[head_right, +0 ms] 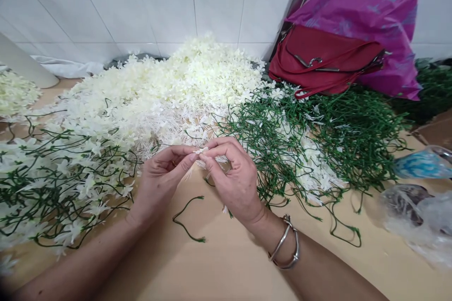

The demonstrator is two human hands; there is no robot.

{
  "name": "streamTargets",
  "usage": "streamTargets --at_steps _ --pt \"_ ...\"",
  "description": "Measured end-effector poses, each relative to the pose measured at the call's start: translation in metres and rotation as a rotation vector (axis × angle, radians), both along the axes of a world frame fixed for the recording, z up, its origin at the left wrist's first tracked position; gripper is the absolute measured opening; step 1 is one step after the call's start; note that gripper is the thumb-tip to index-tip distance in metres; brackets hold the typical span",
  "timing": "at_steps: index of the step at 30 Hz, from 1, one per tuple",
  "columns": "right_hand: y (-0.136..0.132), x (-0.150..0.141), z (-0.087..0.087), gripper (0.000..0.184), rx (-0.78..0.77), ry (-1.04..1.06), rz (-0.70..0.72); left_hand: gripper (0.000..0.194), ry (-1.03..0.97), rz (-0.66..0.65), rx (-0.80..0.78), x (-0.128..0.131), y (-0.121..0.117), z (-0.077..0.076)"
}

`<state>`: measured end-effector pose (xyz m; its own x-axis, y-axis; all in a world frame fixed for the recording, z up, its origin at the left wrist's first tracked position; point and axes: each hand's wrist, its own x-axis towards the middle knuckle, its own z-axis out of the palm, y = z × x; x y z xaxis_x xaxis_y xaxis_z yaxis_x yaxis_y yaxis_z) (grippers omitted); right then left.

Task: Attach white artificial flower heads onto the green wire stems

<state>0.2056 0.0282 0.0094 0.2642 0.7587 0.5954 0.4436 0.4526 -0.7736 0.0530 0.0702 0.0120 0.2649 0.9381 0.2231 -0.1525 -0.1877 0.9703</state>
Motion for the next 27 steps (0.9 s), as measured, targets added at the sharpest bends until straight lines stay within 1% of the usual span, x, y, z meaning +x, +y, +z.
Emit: streamTargets --at_steps 3,7,10,15,20,23,27 --pt "-0.0003 -0.0006 0.0003 0.012 0.002 -0.041 -0.036 0.005 -0.023 -0.010 -0.009 0.0006 0.0009 -0.0015" --pt "-0.0032 -0.0006 0.0026 0.014 0.069 -0.204 -0.098 0.003 -0.031 -0.014 0.003 0.0006 -0.0006 -0.0025" --pt "-0.0047 -0.0007 0.0042 0.014 0.066 -0.240 -0.127 0.002 -0.045 -0.018 0.009 0.0013 -0.0018 -0.0023" --pt "-0.0036 -0.0008 0.0025 0.013 0.048 -0.187 -0.081 0.004 -0.051 -0.026 -0.024 0.0031 -0.0012 -0.0009" --pt "-0.0004 0.0002 0.0001 0.014 0.006 -0.043 0.014 0.004 -0.064 -0.074 -0.085 0.0007 0.0026 -0.0005" --pt "0.0014 0.0012 -0.0009 0.014 0.005 0.016 0.035 0.002 -0.068 -0.084 -0.079 0.0000 0.0047 -0.0010" --pt "0.0030 0.0036 -0.0035 0.015 -0.005 0.020 0.045 0.001 -0.070 -0.071 -0.053 0.0015 0.0048 0.0009"
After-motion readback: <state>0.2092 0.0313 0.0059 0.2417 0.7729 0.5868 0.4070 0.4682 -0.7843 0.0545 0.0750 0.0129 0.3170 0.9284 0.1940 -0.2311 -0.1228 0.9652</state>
